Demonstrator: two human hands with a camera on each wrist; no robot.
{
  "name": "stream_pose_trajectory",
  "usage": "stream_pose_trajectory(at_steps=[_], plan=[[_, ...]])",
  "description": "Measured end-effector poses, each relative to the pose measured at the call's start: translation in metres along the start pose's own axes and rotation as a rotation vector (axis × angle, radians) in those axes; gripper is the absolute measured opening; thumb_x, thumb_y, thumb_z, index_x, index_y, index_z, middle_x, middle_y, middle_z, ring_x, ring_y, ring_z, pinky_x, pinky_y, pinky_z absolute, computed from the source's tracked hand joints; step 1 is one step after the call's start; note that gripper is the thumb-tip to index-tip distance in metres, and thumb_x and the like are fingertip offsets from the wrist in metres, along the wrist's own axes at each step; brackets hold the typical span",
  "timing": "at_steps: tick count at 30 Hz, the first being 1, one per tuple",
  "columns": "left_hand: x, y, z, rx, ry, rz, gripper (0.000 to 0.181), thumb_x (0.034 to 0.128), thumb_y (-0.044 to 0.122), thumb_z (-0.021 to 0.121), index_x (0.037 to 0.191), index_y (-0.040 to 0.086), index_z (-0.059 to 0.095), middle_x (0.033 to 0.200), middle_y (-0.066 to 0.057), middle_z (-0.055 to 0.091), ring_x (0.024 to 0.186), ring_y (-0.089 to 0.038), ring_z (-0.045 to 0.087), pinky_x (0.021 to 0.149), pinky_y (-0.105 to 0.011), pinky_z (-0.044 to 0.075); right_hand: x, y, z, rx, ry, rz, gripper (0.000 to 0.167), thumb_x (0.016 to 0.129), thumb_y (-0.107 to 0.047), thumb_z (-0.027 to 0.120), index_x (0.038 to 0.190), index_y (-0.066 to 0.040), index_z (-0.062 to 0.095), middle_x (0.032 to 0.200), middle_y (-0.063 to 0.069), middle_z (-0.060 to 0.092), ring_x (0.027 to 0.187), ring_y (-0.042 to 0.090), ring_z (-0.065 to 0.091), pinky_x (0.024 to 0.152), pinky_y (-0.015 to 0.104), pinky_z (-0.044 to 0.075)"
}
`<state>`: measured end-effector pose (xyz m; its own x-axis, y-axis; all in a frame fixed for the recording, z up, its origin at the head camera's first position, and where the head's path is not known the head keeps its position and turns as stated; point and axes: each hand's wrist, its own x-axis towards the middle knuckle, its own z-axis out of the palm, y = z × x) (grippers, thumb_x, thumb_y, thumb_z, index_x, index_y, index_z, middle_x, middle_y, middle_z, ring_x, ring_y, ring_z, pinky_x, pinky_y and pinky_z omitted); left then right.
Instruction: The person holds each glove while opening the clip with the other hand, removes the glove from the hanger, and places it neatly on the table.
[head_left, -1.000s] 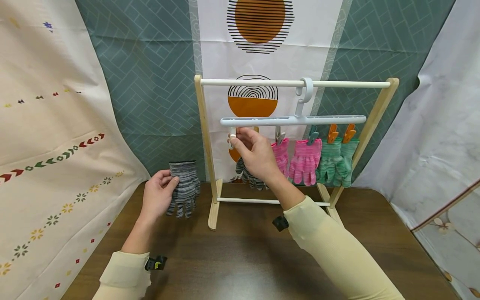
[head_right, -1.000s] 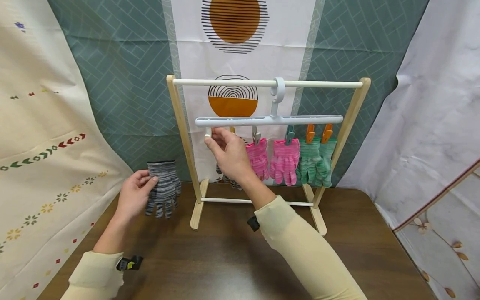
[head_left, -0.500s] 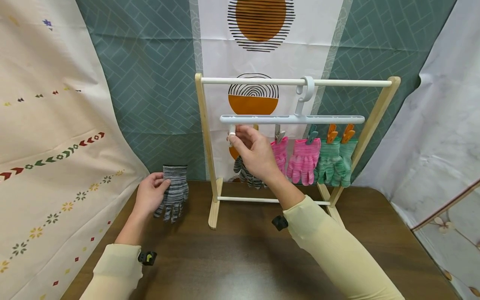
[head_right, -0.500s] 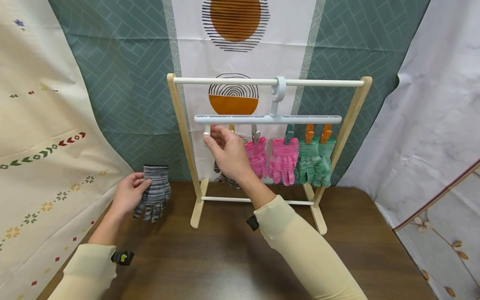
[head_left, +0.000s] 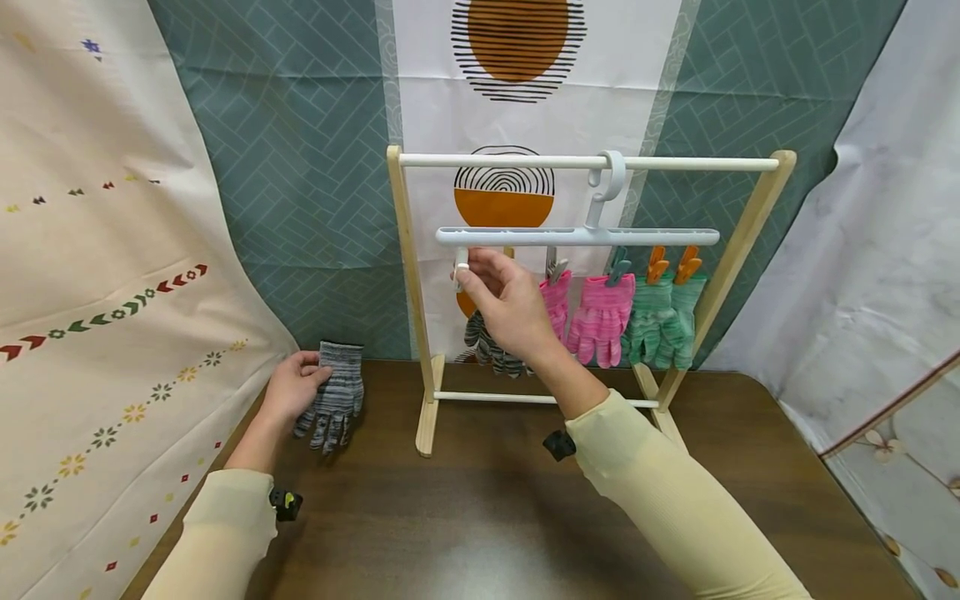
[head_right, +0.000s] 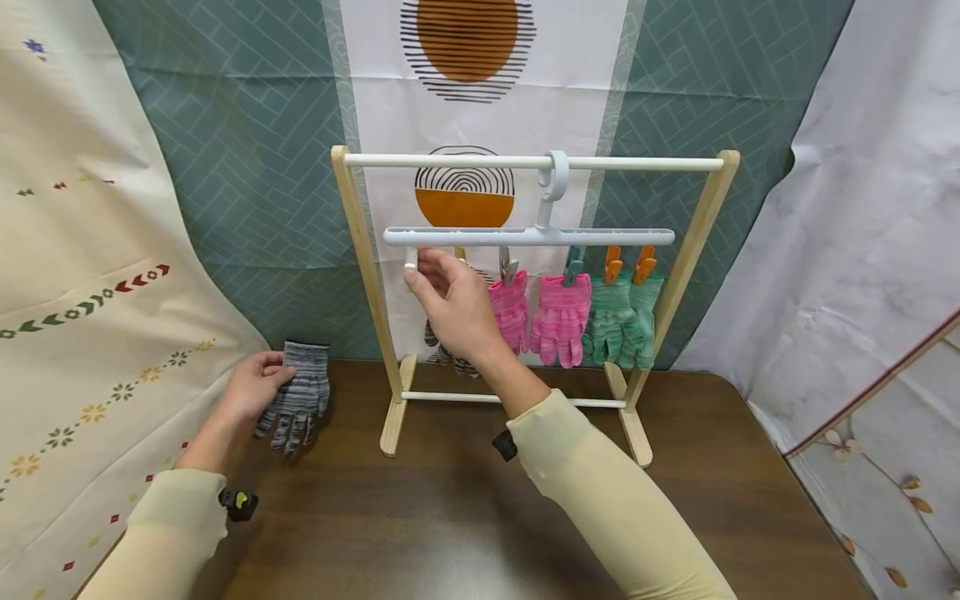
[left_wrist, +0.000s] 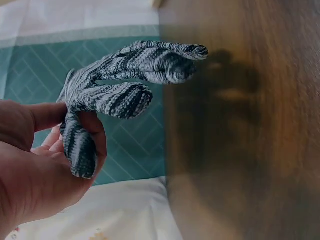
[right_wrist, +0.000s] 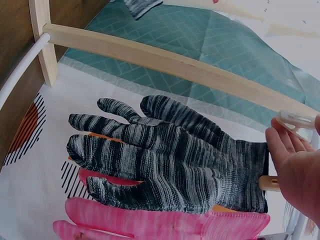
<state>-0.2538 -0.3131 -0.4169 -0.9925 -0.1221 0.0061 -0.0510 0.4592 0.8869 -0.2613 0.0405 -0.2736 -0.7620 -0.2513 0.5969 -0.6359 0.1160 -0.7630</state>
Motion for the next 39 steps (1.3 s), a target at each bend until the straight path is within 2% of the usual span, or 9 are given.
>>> stream_pose_trajectory(at_steps=[8, 13, 20, 26, 29, 34, 39], plan=[[0.012, -0.018, -0.005, -0.036, -0.077, -0.079, 0.059, 0.1128, 0.014, 0.051, 0.160, -0.012, 0.027, 0.159, -0.038, 0.034, 0.146, -0.054, 0.034, 0.117, -0.065, 0.031, 0.001, -0.001, -0.002, -0.006, 0.001, -0.007, 0.035, 0.108, -0.013, 0.065, 0.138, 0.006, 0.062, 0.126, 0.019, 0.072, 0.113, 0.025, 0.071, 0.101, 0.036, 0.055], [0.021, -0.029, -0.007, 0.015, -0.093, -0.100, 0.057, 0.1116, 0.012, 0.050, 0.159, -0.012, 0.029, 0.163, -0.037, 0.026, 0.146, -0.056, 0.031, 0.115, -0.068, 0.031, 0.001, 0.000, -0.004, -0.018, 0.003, -0.008, 0.036, 0.108, -0.014, 0.065, 0.138, 0.005, 0.062, 0.126, 0.016, 0.073, 0.113, 0.024, 0.071, 0.101, 0.036, 0.055], [0.031, -0.048, -0.008, 0.114, -0.079, -0.087, 0.052, 0.1073, 0.005, 0.054, 0.152, -0.016, 0.036, 0.151, -0.041, 0.038, 0.132, -0.053, 0.046, 0.103, -0.061, 0.043, 0.001, 0.000, -0.004, -0.004, 0.004, -0.001, 0.036, 0.108, -0.015, 0.065, 0.139, 0.004, 0.062, 0.126, 0.015, 0.073, 0.113, 0.023, 0.071, 0.101, 0.035, 0.055], [0.034, -0.060, -0.010, 0.202, -0.055, -0.049, 0.049, 0.1012, 0.002, 0.064, 0.142, -0.019, 0.046, 0.119, -0.036, 0.064, 0.105, -0.042, 0.062, 0.084, -0.045, 0.051, -0.001, -0.001, -0.005, 0.011, 0.006, 0.001, 0.038, 0.108, -0.014, 0.065, 0.140, 0.005, 0.061, 0.128, 0.016, 0.072, 0.115, 0.025, 0.071, 0.102, 0.036, 0.055], [0.035, -0.063, -0.011, 0.255, -0.051, -0.040, 0.048, 0.0998, 0.002, 0.066, 0.139, -0.019, 0.048, 0.107, -0.032, 0.068, 0.098, -0.041, 0.065, 0.083, -0.047, 0.052, -0.003, -0.001, -0.005, 0.018, 0.000, 0.001, 0.038, 0.108, -0.013, 0.065, 0.141, 0.005, 0.061, 0.129, 0.018, 0.071, 0.116, 0.026, 0.071, 0.103, 0.035, 0.054], [0.034, -0.064, -0.012, 0.349, -0.044, -0.038, 0.047, 0.0995, 0.006, 0.066, 0.136, -0.019, 0.051, 0.115, -0.037, 0.065, 0.107, -0.050, 0.062, 0.092, -0.060, 0.050, -0.008, -0.002, -0.004, 0.021, -0.002, -0.007, 0.042, 0.107, -0.011, 0.065, 0.144, 0.006, 0.058, 0.135, 0.019, 0.069, 0.123, 0.025, 0.068, 0.105, 0.032, 0.052], [0.033, -0.065, -0.011, 0.430, -0.043, -0.049, 0.047, 0.0996, 0.010, 0.067, 0.135, -0.017, 0.053, 0.125, -0.041, 0.062, 0.115, -0.058, 0.058, 0.095, -0.064, 0.048, -0.016, -0.003, -0.007, -0.020, 0.022, -0.026, 0.046, 0.106, -0.012, 0.067, 0.148, 0.003, 0.057, 0.140, 0.015, 0.067, 0.129, 0.023, 0.065, 0.106, 0.030, 0.051]])
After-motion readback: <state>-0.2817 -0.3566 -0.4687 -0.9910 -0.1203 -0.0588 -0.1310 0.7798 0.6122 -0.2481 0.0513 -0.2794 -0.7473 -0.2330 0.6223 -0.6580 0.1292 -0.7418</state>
